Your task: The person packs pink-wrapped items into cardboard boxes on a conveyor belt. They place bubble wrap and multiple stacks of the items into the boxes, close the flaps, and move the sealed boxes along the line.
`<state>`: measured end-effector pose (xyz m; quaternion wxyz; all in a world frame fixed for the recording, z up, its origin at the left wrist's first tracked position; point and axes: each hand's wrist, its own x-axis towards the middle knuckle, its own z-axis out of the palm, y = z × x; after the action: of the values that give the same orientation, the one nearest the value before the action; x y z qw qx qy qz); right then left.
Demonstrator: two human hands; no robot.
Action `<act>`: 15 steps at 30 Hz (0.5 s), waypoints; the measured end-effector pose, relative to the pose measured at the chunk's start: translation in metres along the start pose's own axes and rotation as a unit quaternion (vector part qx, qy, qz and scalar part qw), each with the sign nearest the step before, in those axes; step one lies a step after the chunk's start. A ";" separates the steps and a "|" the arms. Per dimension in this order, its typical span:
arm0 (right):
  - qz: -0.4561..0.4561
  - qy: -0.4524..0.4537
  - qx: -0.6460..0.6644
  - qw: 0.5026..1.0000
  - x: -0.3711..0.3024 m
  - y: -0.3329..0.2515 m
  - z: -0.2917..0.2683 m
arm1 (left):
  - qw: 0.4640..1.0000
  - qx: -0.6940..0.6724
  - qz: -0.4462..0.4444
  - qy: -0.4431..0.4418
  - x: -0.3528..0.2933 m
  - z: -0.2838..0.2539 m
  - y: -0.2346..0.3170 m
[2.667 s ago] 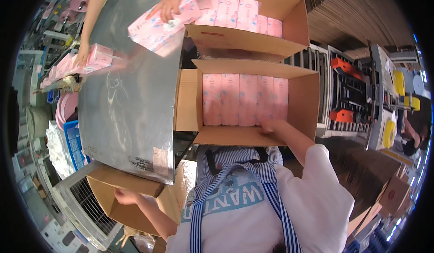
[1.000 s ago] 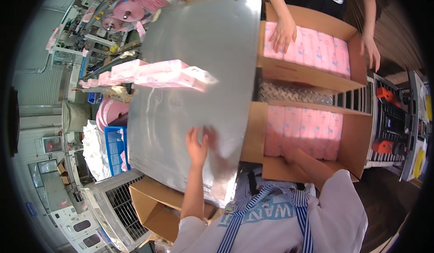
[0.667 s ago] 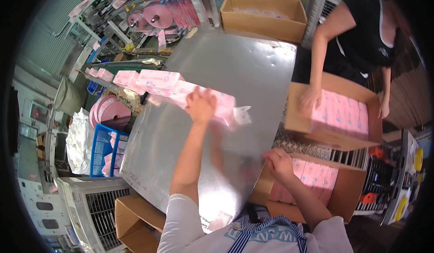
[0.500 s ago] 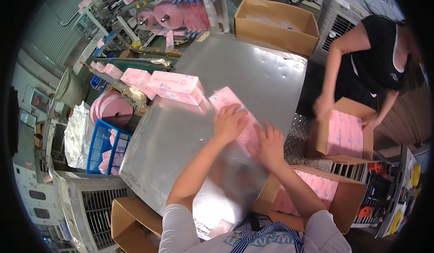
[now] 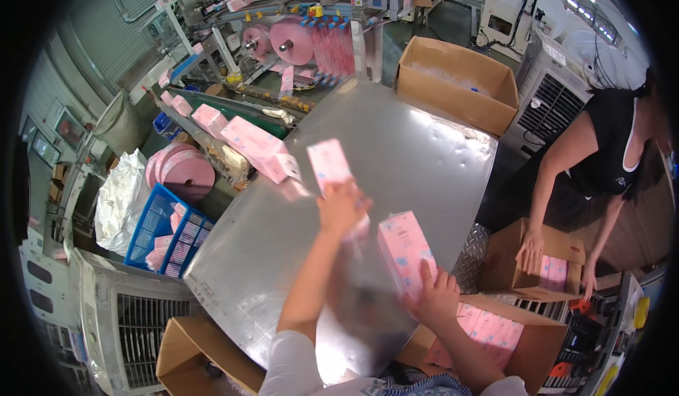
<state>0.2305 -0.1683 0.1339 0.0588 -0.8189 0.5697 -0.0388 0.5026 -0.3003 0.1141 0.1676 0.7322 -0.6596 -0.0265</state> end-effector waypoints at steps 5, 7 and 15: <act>0.005 0.004 0.123 0.992 0.024 0.022 0.020 | 0.971 -0.207 0.065 0.103 -0.133 0.000 0.047; 0.026 -0.054 0.462 0.885 0.044 0.038 0.045 | 0.932 -0.297 -0.136 0.156 -0.174 0.040 0.043; 0.013 -0.150 0.729 0.668 0.018 0.055 0.025 | 0.725 -0.659 -0.196 -0.034 -0.235 -0.014 0.081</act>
<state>0.1892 -0.2028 0.1013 0.7224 -0.5024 0.3535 -0.3173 0.3984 -0.0737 0.1072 0.5767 0.5488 -0.3229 -0.5119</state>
